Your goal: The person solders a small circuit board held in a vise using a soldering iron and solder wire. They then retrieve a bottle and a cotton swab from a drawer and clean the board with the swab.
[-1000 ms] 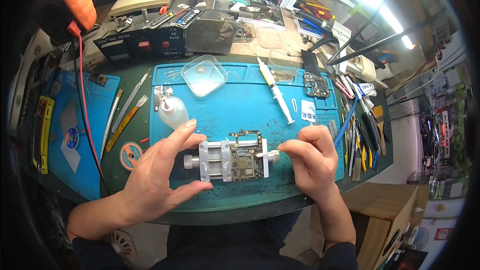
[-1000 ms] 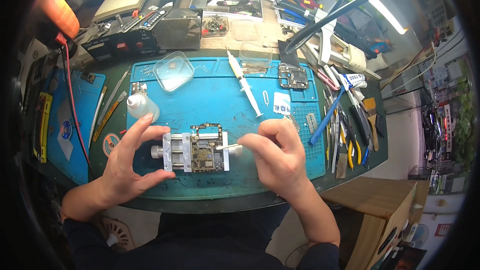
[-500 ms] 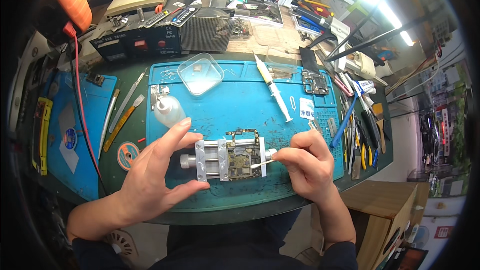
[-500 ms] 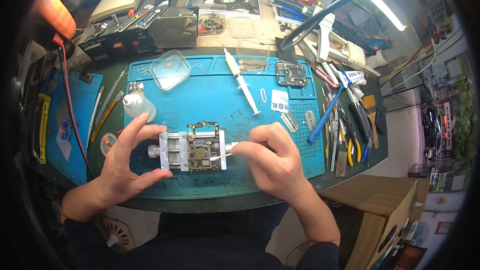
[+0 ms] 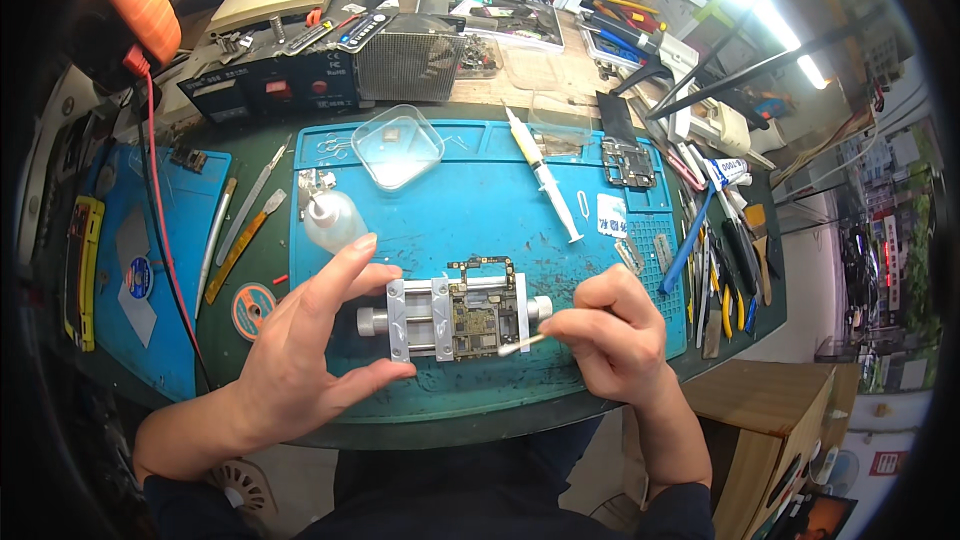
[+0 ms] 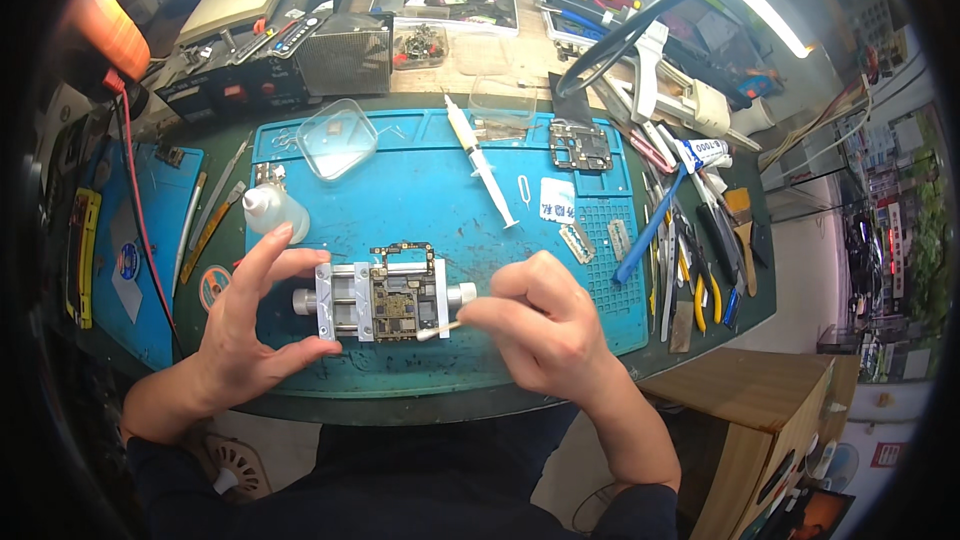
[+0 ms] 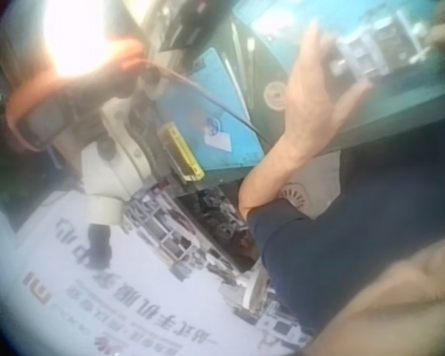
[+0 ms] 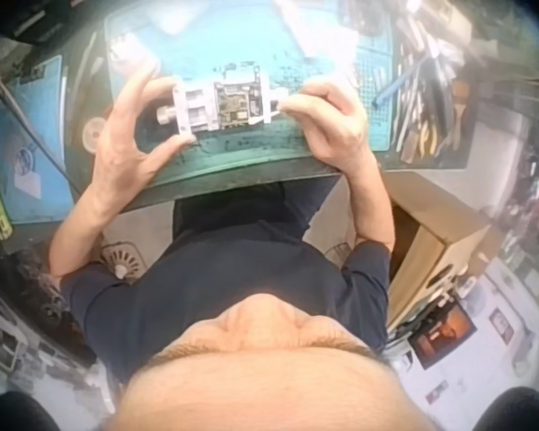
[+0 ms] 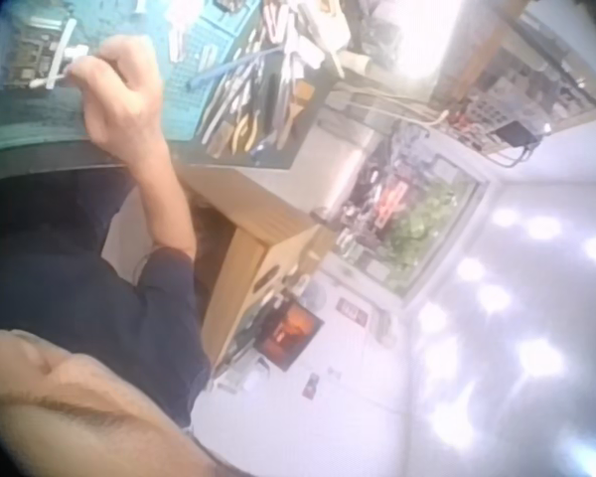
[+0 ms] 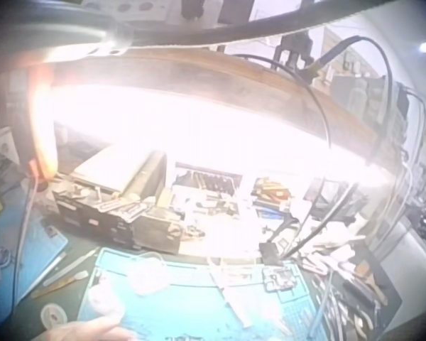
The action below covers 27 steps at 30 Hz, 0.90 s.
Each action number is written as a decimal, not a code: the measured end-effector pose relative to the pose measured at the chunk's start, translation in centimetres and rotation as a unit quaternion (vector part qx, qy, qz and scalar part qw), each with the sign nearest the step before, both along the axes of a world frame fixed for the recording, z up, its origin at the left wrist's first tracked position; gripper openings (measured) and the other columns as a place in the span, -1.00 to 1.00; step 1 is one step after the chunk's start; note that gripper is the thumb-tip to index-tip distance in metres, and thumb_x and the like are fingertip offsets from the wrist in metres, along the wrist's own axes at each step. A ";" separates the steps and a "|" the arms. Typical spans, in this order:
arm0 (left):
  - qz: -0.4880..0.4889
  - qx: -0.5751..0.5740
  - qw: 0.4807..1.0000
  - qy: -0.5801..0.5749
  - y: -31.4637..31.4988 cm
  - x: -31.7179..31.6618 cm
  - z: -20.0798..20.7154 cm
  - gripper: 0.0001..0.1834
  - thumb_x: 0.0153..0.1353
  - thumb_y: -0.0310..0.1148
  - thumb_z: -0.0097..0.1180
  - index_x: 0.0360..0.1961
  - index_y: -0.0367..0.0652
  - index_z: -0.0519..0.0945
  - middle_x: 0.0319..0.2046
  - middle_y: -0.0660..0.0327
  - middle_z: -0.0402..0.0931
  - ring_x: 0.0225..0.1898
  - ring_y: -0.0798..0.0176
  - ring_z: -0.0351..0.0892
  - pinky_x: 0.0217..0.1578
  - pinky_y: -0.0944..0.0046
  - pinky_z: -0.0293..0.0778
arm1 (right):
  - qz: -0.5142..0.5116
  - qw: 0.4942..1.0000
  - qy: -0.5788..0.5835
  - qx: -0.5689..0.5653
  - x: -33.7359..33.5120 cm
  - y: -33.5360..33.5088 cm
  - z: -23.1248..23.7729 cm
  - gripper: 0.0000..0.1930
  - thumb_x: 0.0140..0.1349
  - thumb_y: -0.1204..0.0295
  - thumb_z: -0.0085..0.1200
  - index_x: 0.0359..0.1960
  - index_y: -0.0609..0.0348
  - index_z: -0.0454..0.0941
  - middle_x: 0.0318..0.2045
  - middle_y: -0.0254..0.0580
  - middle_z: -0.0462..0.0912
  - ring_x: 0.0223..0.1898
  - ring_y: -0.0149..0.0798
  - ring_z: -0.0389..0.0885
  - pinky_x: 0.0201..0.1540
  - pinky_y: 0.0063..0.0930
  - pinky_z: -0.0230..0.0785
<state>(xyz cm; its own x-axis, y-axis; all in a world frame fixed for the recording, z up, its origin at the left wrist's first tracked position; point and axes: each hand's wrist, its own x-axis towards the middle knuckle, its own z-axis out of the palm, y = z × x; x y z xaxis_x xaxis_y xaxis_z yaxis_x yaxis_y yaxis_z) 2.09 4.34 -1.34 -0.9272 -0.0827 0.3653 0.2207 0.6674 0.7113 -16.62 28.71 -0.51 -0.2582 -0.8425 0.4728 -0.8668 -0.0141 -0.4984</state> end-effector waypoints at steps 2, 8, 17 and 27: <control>-0.003 0.001 1.000 0.000 0.1 -0.1 0.1 0.04 -0.08 -0.39 0.51 0.37 -0.36 0.12 0.01 -0.10 0.55 0.04 -0.02 0.61 0.08 0.09 0.49 | -0.030 0.999 0.000 -0.013 0.1 -0.4 -0.2 -0.73 -0.12 0.70 0.16 -0.32 0.17 0.65 -0.41 -0.26 0.47 -0.45 -0.22 0.41 -0.42 -0.44 0.28; 0.000 0.004 1.000 0.000 0.1 0.0 0.1 0.04 -0.08 -0.38 0.51 0.37 -0.36 0.13 0.01 -0.10 0.55 0.04 -0.01 0.61 0.08 0.10 0.49 | -0.019 0.999 -0.018 -0.021 0.3 -0.2 -0.2 -0.74 -0.11 0.69 0.17 -0.32 0.18 0.63 -0.44 -0.26 0.47 -0.46 -0.21 0.41 -0.44 -0.43 0.28; -0.012 -0.021 1.000 -0.013 0.1 0.0 0.4 0.07 -0.09 -0.41 0.52 0.38 -0.37 0.10 0.06 -0.11 0.52 0.13 -0.01 0.54 0.16 0.08 0.42 | -0.027 0.999 -0.002 -0.026 1.1 0.1 0.1 -0.73 -0.14 0.71 0.20 -0.33 0.18 0.64 -0.46 -0.29 0.48 -0.50 -0.24 0.38 -0.48 -0.43 0.24; 0.000 -0.049 0.998 -0.025 2.4 0.5 0.5 0.20 -0.22 -0.28 0.60 0.39 -0.38 0.08 -0.16 0.01 0.48 -0.17 0.11 0.52 -0.08 0.16 0.45 | -0.185 0.980 0.052 -0.046 7.0 2.8 -1.5 -0.75 0.05 0.65 0.27 -0.19 0.23 0.65 -0.65 -0.32 0.40 -0.71 -0.33 0.34 -0.67 -0.48 0.14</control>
